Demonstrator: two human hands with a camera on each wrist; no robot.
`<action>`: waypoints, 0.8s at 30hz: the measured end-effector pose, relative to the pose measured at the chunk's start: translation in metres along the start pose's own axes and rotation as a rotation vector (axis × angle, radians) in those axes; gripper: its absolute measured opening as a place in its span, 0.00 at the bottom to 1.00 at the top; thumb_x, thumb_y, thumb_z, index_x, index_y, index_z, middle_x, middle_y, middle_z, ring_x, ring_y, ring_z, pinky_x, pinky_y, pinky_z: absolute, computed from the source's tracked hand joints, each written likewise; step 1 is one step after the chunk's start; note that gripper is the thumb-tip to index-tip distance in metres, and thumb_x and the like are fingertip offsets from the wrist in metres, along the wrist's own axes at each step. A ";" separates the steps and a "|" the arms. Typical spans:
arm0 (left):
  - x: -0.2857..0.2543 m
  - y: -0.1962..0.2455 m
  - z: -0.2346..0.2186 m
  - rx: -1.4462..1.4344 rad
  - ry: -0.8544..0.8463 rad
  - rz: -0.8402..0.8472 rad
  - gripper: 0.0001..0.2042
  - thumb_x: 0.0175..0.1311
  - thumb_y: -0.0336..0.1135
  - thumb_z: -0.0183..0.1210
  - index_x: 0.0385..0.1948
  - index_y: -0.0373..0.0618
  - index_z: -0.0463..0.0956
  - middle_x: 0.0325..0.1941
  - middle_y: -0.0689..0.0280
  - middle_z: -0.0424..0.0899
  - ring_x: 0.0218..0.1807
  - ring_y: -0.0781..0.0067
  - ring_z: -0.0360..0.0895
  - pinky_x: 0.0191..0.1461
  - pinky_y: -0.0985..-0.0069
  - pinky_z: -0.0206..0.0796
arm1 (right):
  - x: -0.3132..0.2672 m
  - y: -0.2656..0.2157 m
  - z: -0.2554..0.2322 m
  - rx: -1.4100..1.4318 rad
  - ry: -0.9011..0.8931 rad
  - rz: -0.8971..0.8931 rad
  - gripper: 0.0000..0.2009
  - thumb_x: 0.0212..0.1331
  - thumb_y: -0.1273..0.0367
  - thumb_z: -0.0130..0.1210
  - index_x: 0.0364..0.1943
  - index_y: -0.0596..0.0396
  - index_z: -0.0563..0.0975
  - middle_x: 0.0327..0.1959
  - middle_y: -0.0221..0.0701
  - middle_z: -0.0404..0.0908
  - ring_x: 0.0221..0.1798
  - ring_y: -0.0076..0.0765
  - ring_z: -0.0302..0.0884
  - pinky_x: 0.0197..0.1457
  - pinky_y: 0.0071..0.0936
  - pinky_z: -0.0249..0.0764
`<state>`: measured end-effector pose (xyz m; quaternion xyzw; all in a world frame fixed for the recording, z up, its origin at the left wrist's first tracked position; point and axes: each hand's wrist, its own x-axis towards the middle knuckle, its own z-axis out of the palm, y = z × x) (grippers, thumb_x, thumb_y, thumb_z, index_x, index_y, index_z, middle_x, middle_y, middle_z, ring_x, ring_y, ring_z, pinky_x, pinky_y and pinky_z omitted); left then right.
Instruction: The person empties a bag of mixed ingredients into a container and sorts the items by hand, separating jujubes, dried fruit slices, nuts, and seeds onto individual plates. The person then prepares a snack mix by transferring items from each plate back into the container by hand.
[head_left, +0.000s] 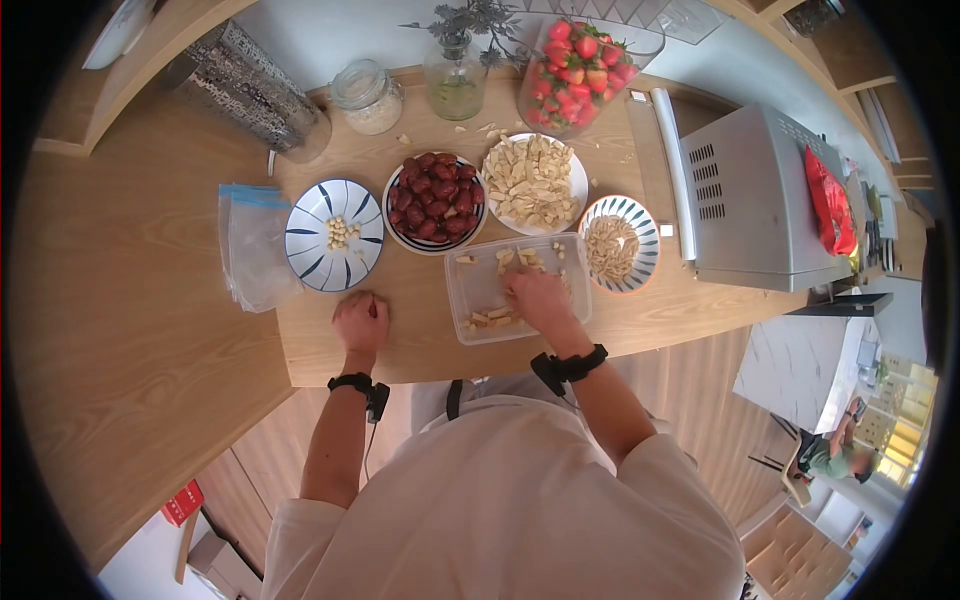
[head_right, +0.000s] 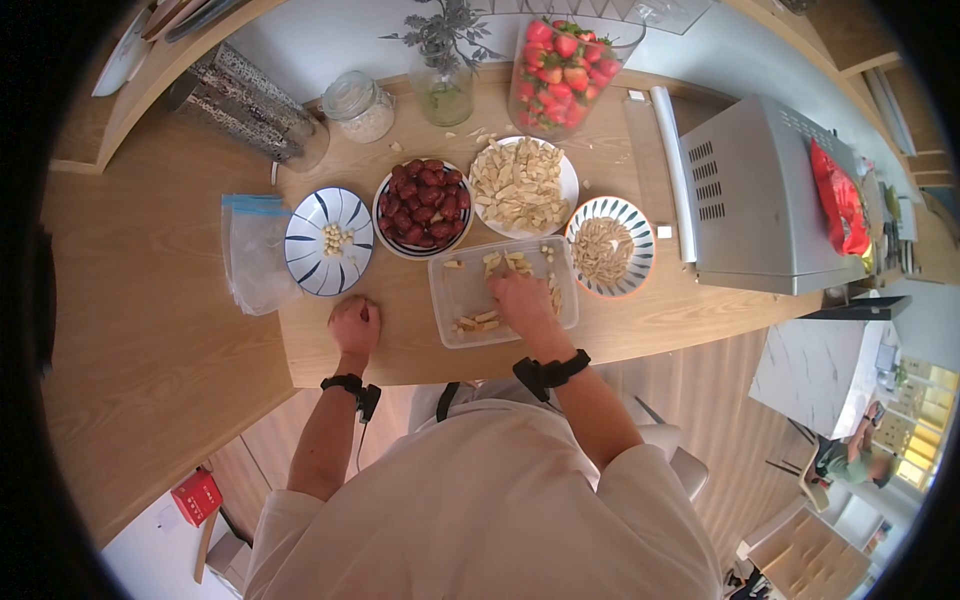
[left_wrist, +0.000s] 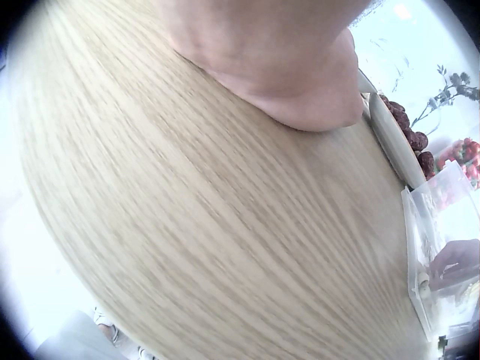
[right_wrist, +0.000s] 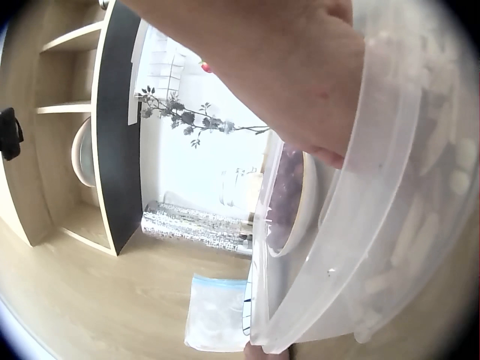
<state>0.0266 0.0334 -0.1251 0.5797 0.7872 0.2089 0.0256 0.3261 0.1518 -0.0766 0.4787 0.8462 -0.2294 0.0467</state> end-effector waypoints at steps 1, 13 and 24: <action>0.000 0.000 0.000 0.003 -0.002 -0.002 0.08 0.55 0.34 0.56 0.17 0.46 0.72 0.24 0.64 0.78 0.29 0.54 0.76 0.35 0.59 0.69 | 0.000 -0.001 -0.001 0.004 0.003 -0.003 0.06 0.51 0.66 0.62 0.33 0.48 0.79 0.33 0.34 0.82 0.39 0.46 0.83 0.40 0.43 0.78; 0.000 0.001 0.000 0.005 0.012 0.002 0.09 0.55 0.34 0.56 0.17 0.46 0.71 0.23 0.64 0.77 0.29 0.55 0.76 0.35 0.59 0.69 | -0.001 -0.007 0.010 -0.062 0.058 0.076 0.07 0.51 0.67 0.59 0.31 0.54 0.78 0.33 0.38 0.82 0.36 0.48 0.83 0.39 0.44 0.79; -0.001 -0.002 0.001 0.014 0.000 -0.003 0.09 0.55 0.34 0.56 0.16 0.46 0.70 0.22 0.64 0.77 0.28 0.55 0.75 0.34 0.59 0.69 | -0.003 -0.006 0.002 -0.016 0.026 0.139 0.04 0.53 0.71 0.57 0.33 0.52 0.78 0.35 0.40 0.82 0.39 0.51 0.83 0.41 0.45 0.79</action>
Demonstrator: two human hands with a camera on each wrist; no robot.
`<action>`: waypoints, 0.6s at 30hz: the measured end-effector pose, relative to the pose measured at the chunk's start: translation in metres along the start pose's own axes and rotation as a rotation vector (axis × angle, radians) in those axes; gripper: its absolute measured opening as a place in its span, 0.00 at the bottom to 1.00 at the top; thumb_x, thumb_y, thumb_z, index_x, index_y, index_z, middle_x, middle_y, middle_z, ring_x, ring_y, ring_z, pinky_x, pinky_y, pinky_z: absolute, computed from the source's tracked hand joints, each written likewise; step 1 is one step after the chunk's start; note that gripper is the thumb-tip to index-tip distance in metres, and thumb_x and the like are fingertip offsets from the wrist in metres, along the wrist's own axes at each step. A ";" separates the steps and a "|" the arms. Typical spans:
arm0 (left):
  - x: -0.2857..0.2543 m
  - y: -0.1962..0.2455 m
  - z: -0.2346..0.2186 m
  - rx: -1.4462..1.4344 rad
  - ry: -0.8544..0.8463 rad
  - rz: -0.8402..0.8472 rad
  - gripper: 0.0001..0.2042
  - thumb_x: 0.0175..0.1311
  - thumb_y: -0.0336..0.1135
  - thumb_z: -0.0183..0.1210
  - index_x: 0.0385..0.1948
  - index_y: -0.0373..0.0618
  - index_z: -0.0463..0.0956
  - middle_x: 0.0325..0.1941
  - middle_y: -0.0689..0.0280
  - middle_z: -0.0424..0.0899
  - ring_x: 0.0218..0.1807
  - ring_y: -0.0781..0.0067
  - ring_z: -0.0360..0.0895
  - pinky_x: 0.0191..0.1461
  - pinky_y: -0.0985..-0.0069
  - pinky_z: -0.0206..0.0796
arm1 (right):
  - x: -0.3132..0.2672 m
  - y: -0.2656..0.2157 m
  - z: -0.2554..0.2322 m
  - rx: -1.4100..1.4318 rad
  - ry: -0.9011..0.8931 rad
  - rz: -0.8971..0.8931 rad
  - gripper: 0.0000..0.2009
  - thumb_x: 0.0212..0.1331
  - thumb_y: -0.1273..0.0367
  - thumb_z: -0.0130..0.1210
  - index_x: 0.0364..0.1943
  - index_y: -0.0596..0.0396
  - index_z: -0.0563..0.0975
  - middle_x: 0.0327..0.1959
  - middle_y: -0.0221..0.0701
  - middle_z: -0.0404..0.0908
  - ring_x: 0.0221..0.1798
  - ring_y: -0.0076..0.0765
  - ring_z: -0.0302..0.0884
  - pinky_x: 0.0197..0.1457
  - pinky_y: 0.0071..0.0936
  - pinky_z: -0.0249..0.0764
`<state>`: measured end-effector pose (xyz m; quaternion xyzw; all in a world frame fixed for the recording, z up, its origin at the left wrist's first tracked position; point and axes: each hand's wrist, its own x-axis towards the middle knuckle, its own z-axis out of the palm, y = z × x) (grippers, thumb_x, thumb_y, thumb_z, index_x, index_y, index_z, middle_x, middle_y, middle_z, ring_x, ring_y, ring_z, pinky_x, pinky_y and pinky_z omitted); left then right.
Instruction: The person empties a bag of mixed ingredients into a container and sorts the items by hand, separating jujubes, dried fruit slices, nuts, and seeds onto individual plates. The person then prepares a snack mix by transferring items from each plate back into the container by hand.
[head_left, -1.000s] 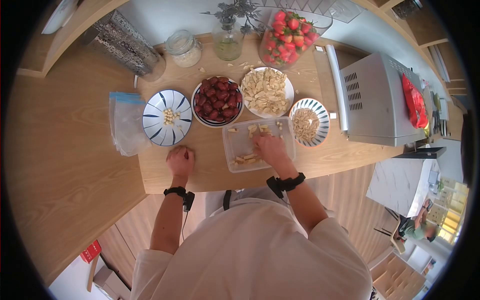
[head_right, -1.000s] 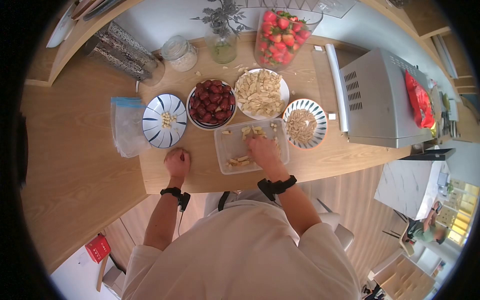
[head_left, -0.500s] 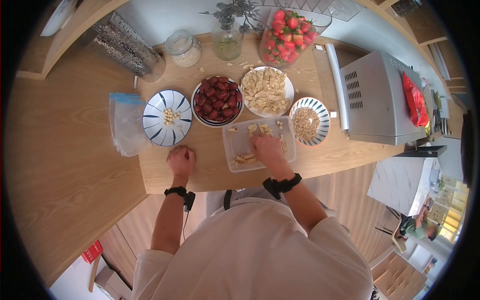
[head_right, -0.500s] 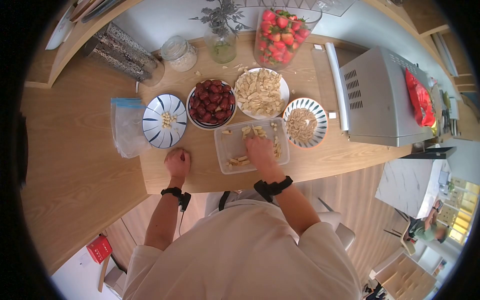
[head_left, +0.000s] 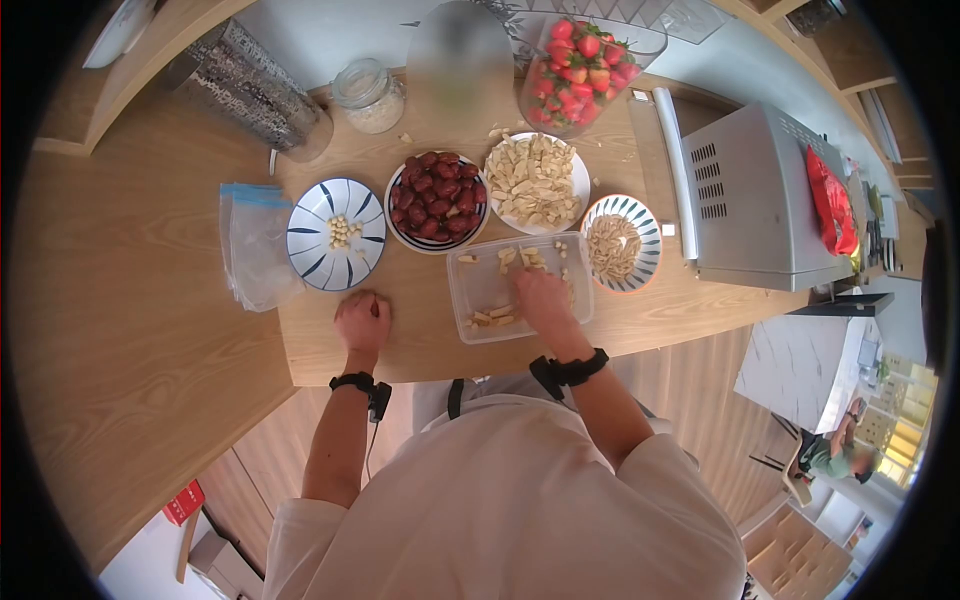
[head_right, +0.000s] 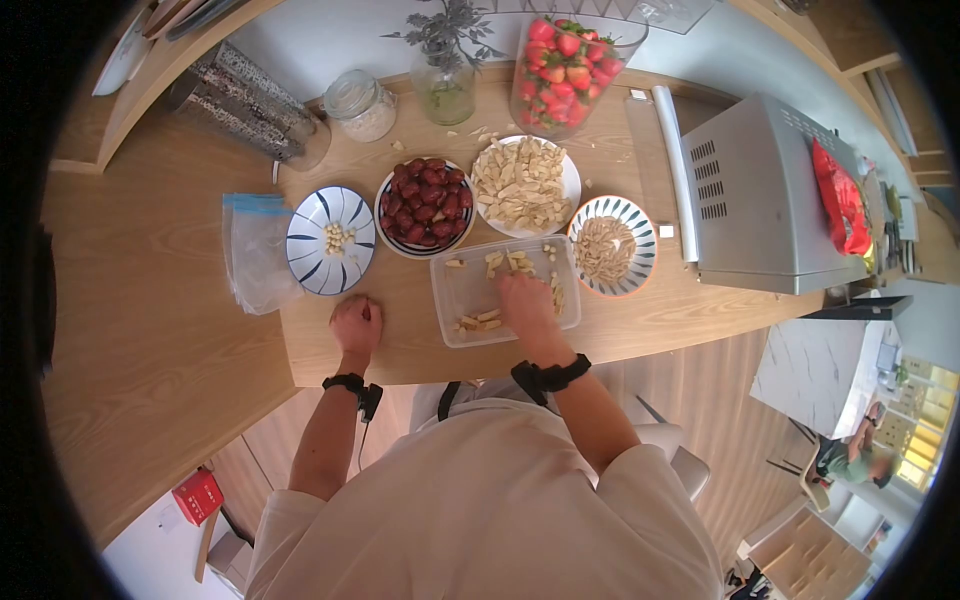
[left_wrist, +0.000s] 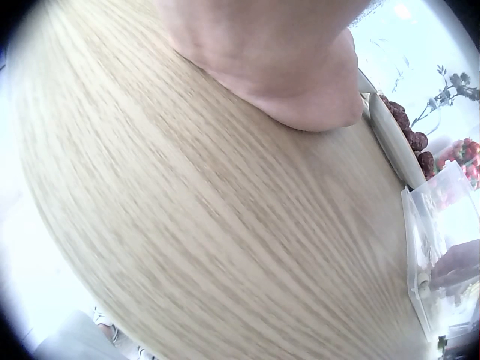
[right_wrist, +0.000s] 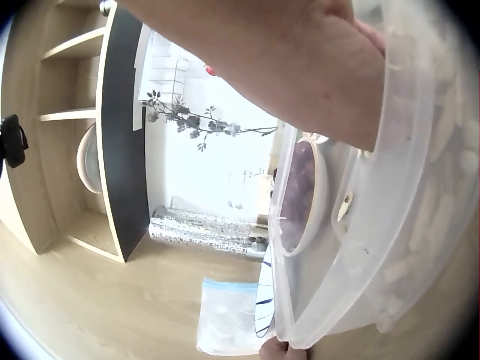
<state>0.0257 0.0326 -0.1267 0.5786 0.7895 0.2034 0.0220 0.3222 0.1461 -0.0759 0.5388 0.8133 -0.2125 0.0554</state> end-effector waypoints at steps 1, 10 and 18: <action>0.000 0.000 0.000 0.005 -0.002 0.001 0.09 0.55 0.34 0.56 0.16 0.46 0.70 0.22 0.64 0.77 0.28 0.55 0.75 0.34 0.59 0.69 | -0.001 0.001 -0.001 -0.011 0.007 -0.025 0.06 0.51 0.73 0.57 0.34 0.53 0.78 0.34 0.39 0.82 0.39 0.49 0.84 0.39 0.43 0.80; 0.001 0.000 0.001 -0.016 0.011 0.012 0.10 0.55 0.35 0.56 0.15 0.47 0.70 0.22 0.64 0.76 0.28 0.54 0.75 0.33 0.59 0.68 | -0.002 0.007 0.001 0.056 -0.028 0.046 0.05 0.56 0.70 0.58 0.35 0.49 0.80 0.38 0.39 0.83 0.41 0.52 0.82 0.42 0.49 0.77; 0.003 0.004 -0.002 -0.026 0.014 0.019 0.10 0.55 0.34 0.56 0.16 0.46 0.70 0.22 0.63 0.76 0.28 0.54 0.75 0.34 0.59 0.68 | 0.003 0.005 0.013 0.090 0.010 0.039 0.04 0.54 0.70 0.56 0.31 0.50 0.81 0.36 0.40 0.82 0.40 0.52 0.82 0.43 0.46 0.77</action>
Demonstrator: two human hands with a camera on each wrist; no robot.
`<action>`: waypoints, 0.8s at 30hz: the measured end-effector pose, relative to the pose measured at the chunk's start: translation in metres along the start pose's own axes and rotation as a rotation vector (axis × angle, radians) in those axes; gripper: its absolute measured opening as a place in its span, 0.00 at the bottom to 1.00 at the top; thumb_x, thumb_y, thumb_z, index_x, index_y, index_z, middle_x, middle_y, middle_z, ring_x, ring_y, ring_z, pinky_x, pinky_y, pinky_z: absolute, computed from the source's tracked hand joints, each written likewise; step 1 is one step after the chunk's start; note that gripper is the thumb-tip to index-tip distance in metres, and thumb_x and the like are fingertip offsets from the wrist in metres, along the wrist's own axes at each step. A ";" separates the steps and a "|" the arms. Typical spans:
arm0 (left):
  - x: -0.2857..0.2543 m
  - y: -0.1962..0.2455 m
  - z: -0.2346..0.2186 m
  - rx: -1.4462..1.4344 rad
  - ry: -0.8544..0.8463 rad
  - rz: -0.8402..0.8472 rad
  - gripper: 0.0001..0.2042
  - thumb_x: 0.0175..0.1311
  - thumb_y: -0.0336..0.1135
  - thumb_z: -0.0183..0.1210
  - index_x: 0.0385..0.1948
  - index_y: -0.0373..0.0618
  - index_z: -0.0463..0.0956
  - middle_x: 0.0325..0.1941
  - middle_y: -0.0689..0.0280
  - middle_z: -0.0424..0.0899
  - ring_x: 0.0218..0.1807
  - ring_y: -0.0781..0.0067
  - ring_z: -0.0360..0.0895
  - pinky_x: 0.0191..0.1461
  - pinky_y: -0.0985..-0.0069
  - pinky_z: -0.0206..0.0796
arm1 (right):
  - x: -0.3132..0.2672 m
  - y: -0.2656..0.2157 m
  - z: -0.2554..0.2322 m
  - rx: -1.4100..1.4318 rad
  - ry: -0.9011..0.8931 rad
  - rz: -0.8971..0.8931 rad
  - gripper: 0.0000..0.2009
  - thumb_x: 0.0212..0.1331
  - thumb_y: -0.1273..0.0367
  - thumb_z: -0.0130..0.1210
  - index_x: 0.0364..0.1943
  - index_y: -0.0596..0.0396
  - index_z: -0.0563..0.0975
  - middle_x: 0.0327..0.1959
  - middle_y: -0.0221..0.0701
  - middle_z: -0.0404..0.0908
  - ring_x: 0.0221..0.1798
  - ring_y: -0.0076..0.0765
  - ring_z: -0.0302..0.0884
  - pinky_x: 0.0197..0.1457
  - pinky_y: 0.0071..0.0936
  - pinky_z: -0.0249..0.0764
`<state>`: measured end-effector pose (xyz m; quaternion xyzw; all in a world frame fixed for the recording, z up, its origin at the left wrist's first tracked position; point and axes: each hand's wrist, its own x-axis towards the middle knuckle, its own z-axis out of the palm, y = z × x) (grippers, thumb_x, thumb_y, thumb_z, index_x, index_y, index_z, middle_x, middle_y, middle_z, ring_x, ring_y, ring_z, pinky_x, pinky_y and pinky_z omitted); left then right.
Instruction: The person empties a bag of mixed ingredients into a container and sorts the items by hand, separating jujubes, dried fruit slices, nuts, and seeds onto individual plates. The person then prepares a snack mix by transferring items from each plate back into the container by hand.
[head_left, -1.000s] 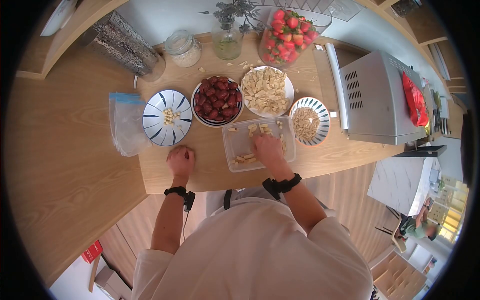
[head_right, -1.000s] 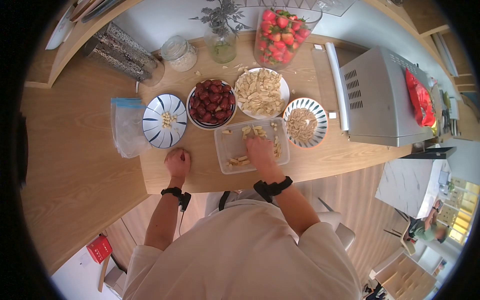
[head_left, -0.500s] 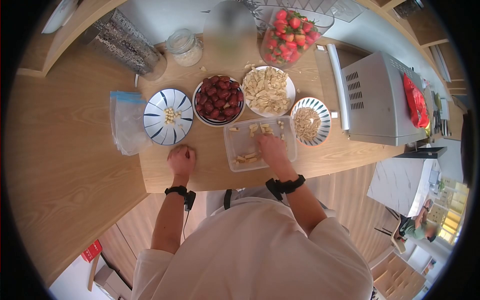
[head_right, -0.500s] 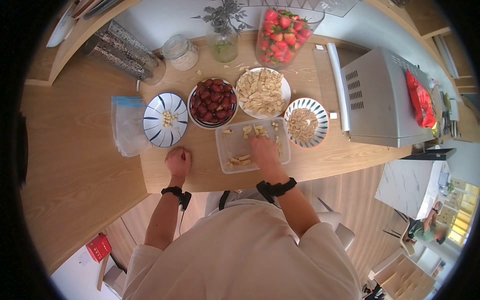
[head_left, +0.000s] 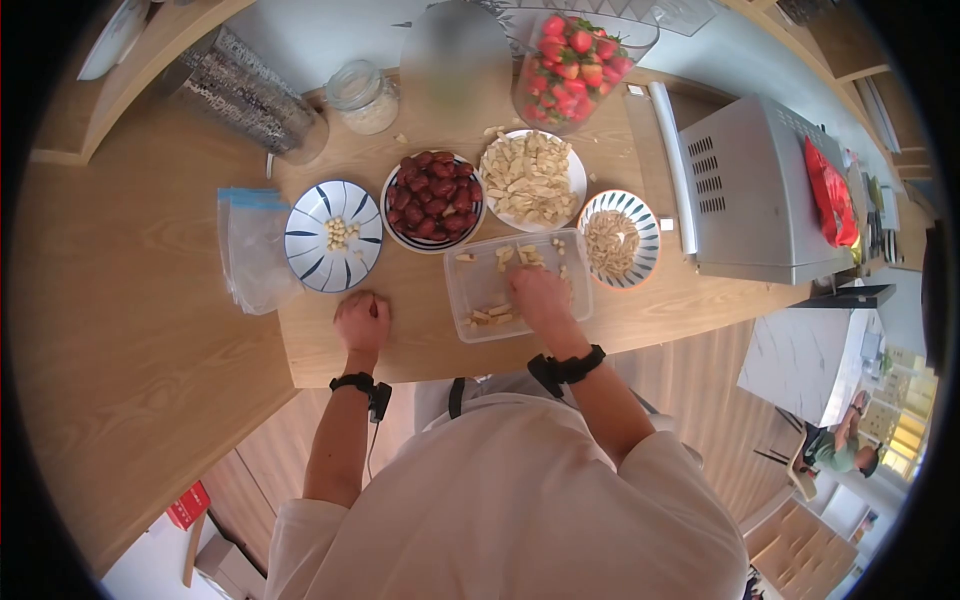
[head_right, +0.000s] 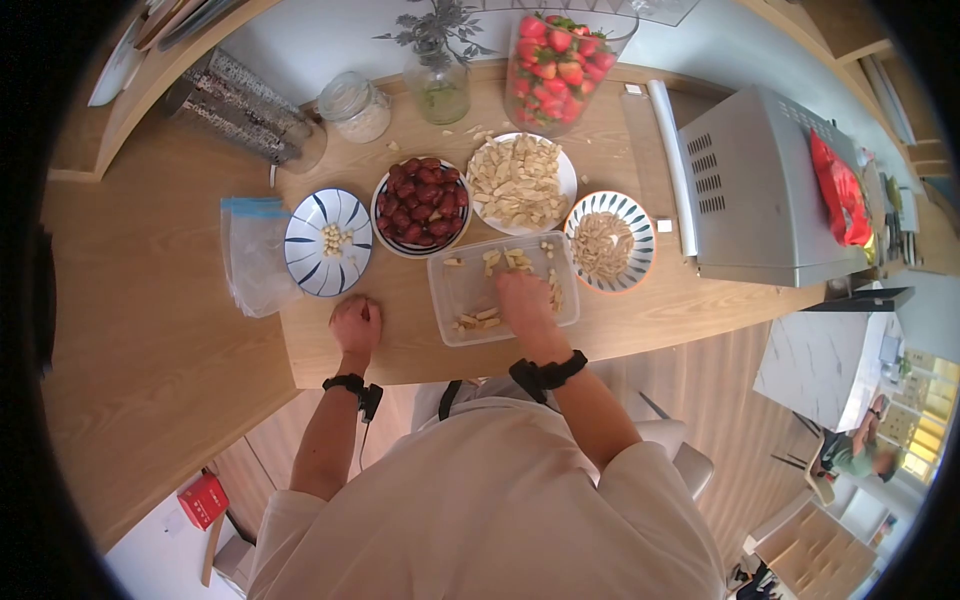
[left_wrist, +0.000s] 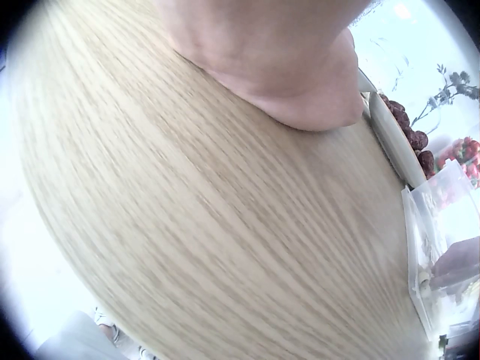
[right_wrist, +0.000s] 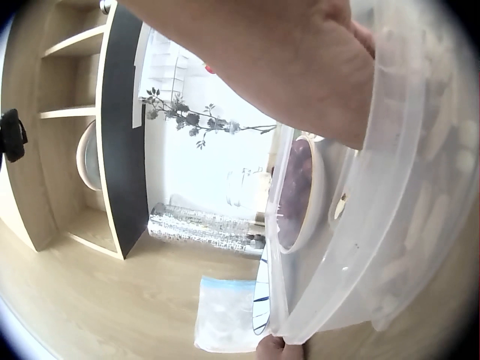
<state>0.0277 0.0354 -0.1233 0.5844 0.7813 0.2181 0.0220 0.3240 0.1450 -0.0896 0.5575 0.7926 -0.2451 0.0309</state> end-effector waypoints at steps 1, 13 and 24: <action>0.000 0.000 0.000 -0.004 0.011 0.003 0.10 0.55 0.34 0.56 0.16 0.46 0.70 0.22 0.63 0.76 0.28 0.54 0.75 0.34 0.59 0.69 | 0.001 -0.001 0.002 -0.021 -0.010 -0.021 0.04 0.53 0.70 0.56 0.31 0.50 0.81 0.35 0.40 0.82 0.40 0.52 0.82 0.43 0.47 0.77; 0.000 0.002 0.000 0.009 -0.005 -0.020 0.10 0.54 0.34 0.56 0.14 0.46 0.69 0.20 0.63 0.75 0.26 0.53 0.74 0.32 0.58 0.67 | -0.001 -0.008 0.006 -0.004 0.027 -0.124 0.05 0.53 0.75 0.52 0.30 0.57 0.80 0.33 0.45 0.81 0.39 0.53 0.82 0.41 0.45 0.80; -0.001 0.002 0.001 -0.019 0.022 0.019 0.10 0.54 0.32 0.55 0.15 0.45 0.69 0.19 0.61 0.73 0.25 0.52 0.73 0.30 0.57 0.65 | -0.010 -0.007 -0.043 0.179 0.145 -0.172 0.03 0.50 0.77 0.56 0.28 0.57 0.80 0.30 0.42 0.80 0.36 0.48 0.83 0.40 0.41 0.80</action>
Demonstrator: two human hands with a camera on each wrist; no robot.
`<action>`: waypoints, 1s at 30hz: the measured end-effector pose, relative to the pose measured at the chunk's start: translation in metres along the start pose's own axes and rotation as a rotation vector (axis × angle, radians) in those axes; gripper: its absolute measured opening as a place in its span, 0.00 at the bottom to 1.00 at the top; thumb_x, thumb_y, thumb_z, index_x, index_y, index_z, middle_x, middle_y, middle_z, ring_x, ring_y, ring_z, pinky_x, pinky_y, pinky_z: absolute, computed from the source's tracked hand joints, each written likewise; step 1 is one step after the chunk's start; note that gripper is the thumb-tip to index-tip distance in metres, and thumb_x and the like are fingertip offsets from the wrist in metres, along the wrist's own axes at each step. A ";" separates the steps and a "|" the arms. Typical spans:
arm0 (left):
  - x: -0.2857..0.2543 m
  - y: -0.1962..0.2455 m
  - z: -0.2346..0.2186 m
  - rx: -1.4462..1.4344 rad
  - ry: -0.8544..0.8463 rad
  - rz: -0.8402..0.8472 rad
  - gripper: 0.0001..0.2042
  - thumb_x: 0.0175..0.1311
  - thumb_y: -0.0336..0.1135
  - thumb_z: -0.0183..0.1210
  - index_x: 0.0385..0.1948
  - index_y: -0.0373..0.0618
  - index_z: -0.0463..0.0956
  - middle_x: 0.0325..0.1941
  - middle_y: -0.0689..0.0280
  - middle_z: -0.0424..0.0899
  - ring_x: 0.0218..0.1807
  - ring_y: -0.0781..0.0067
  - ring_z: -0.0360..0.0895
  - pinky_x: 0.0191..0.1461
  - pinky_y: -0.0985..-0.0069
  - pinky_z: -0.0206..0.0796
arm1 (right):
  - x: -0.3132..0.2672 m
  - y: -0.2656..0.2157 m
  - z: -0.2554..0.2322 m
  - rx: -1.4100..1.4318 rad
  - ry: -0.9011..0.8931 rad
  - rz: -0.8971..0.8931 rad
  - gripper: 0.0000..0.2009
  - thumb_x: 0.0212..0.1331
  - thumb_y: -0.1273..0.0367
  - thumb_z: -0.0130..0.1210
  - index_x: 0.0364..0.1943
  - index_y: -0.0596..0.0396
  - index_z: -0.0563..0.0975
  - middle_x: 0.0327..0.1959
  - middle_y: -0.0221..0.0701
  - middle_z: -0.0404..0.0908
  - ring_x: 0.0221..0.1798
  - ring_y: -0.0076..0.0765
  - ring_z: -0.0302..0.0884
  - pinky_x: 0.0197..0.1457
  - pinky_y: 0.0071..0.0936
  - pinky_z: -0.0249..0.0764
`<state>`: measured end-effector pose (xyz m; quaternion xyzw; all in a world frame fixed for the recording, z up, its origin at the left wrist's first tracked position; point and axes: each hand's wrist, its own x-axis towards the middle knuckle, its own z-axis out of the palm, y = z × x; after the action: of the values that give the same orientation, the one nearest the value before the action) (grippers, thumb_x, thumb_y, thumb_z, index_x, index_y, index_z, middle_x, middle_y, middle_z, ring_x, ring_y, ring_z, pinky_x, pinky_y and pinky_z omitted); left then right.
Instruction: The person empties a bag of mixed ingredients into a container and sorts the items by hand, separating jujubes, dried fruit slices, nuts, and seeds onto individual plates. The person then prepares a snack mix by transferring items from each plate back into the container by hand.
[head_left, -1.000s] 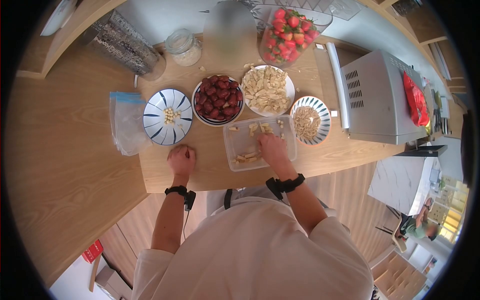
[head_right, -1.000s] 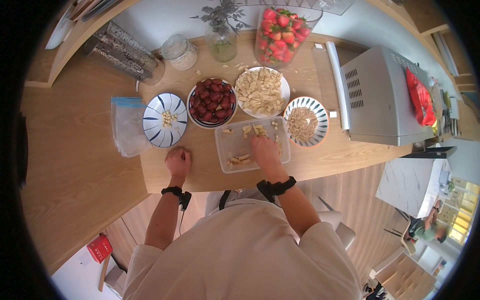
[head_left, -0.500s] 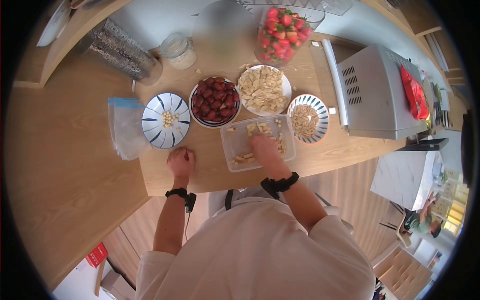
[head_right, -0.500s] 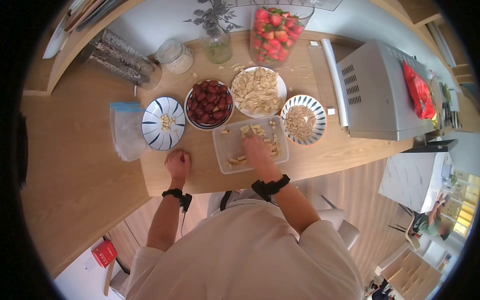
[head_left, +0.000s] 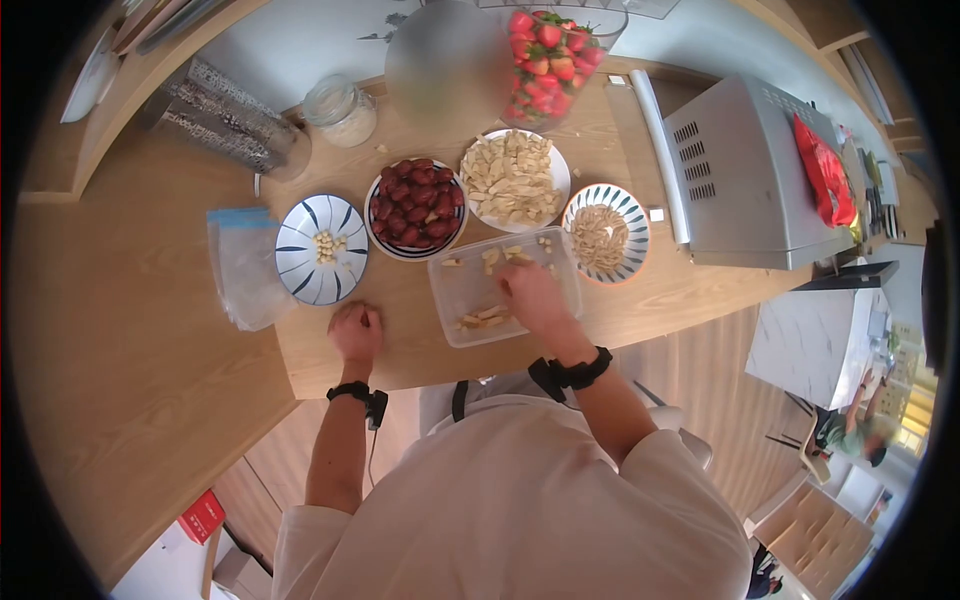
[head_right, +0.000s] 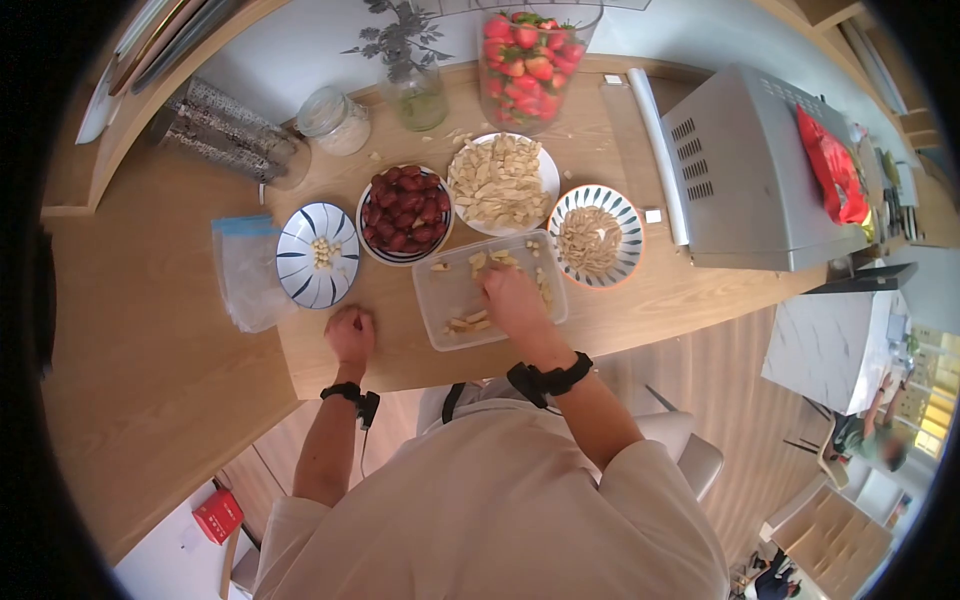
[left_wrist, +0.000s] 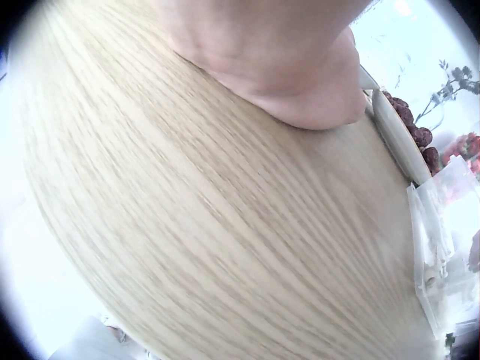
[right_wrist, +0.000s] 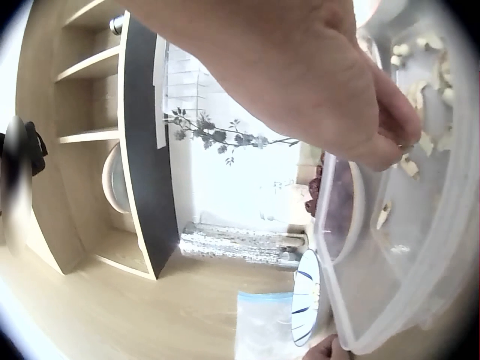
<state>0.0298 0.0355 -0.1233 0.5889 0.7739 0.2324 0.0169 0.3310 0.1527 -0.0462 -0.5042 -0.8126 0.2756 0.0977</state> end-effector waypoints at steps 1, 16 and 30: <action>0.000 0.000 0.000 0.003 -0.001 -0.010 0.10 0.54 0.32 0.55 0.15 0.45 0.69 0.19 0.61 0.73 0.25 0.52 0.73 0.30 0.57 0.64 | 0.001 -0.004 -0.014 0.137 0.018 -0.021 0.04 0.49 0.78 0.58 0.30 0.57 0.80 0.30 0.41 0.80 0.35 0.47 0.82 0.40 0.37 0.80; -0.003 -0.004 0.006 0.115 -0.057 -0.072 0.10 0.51 0.36 0.55 0.14 0.46 0.68 0.19 0.60 0.74 0.25 0.51 0.73 0.29 0.56 0.64 | -0.024 0.084 -0.099 1.043 0.421 0.019 0.07 0.54 0.82 0.63 0.37 0.61 0.81 0.36 0.31 0.83 0.36 0.22 0.83 0.41 0.19 0.80; 0.001 0.017 0.022 0.217 0.104 -0.284 0.14 0.54 0.36 0.57 0.11 0.44 0.69 0.17 0.59 0.74 0.25 0.50 0.73 0.31 0.56 0.64 | -0.018 0.143 -0.094 0.317 0.532 -0.016 0.07 0.48 0.78 0.64 0.33 0.57 0.80 0.32 0.33 0.82 0.33 0.39 0.83 0.38 0.31 0.79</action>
<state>0.0518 0.0477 -0.1363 0.4594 0.8695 0.1732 -0.0541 0.4900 0.2179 -0.0438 -0.5306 -0.7093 0.2565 0.3867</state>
